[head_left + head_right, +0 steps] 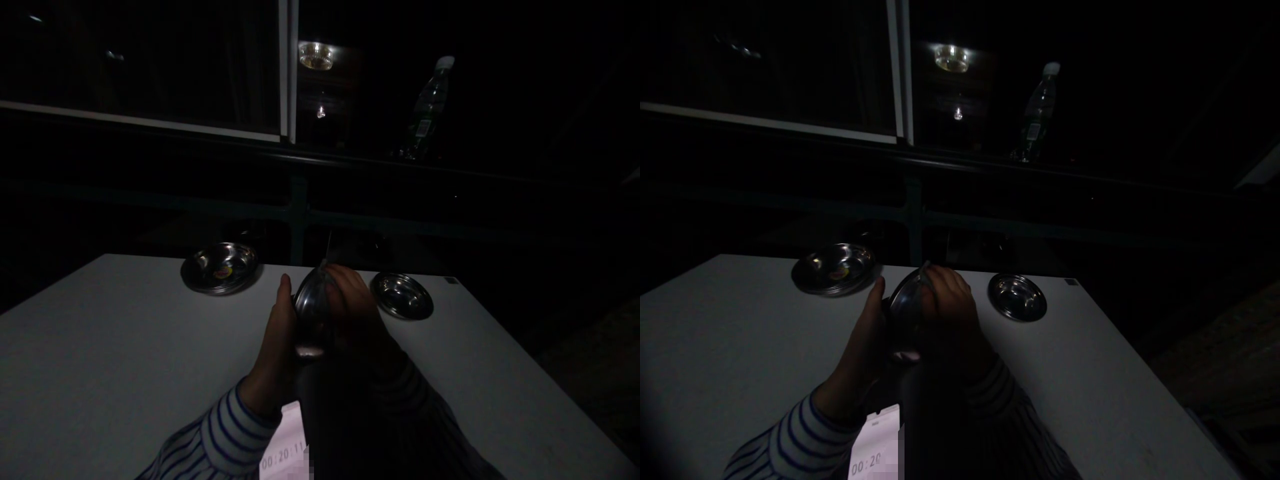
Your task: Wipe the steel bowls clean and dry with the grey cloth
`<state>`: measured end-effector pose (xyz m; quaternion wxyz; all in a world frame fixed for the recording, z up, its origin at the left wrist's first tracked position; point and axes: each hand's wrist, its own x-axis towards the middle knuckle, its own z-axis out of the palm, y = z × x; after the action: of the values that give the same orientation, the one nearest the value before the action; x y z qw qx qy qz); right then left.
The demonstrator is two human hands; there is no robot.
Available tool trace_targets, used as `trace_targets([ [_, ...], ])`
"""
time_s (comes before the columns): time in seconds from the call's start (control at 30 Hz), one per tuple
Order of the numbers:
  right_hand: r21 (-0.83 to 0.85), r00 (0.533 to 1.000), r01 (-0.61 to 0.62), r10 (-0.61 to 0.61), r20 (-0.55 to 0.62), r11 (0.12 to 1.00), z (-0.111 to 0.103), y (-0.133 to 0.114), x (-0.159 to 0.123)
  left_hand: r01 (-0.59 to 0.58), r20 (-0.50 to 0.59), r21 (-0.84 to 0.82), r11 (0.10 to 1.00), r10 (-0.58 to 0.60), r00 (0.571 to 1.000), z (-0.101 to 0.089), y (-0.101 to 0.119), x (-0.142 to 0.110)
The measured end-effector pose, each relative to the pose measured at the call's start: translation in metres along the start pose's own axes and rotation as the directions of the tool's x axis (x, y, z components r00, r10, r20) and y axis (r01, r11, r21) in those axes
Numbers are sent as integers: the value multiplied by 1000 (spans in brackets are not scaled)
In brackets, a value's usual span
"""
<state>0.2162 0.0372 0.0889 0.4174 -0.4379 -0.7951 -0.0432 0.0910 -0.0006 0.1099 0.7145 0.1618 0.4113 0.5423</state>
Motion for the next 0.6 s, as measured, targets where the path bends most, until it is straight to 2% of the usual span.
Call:
trace_targets([
  [0.13,-186,972,232,-236,5,955,17,-21,-22,28,43,19,999,-29,999,-2,10,-1],
  [0.27,-298,889,452,-450,82,841,19,-35,-42,13,75,21,1000,-15,997,-4,15,0],
  [0.33,-288,862,503,-497,100,815,16,-35,-42,5,69,17,1000,-7,998,-4,15,0],
  [0.37,-268,866,496,-491,93,826,14,-33,-39,8,67,7,1000,-8,998,-4,13,1],
  [0.47,-170,926,377,-372,63,910,8,-26,-24,29,53,-10,1000,-28,998,-2,8,0],
  [0.53,-79,972,232,-228,65,969,4,-18,-13,33,36,20,999,-34,999,-2,5,-2],
  [0.6,44,998,38,-41,57,998,1,-8,-4,27,19,71,997,-29,999,-2,2,-3],
])
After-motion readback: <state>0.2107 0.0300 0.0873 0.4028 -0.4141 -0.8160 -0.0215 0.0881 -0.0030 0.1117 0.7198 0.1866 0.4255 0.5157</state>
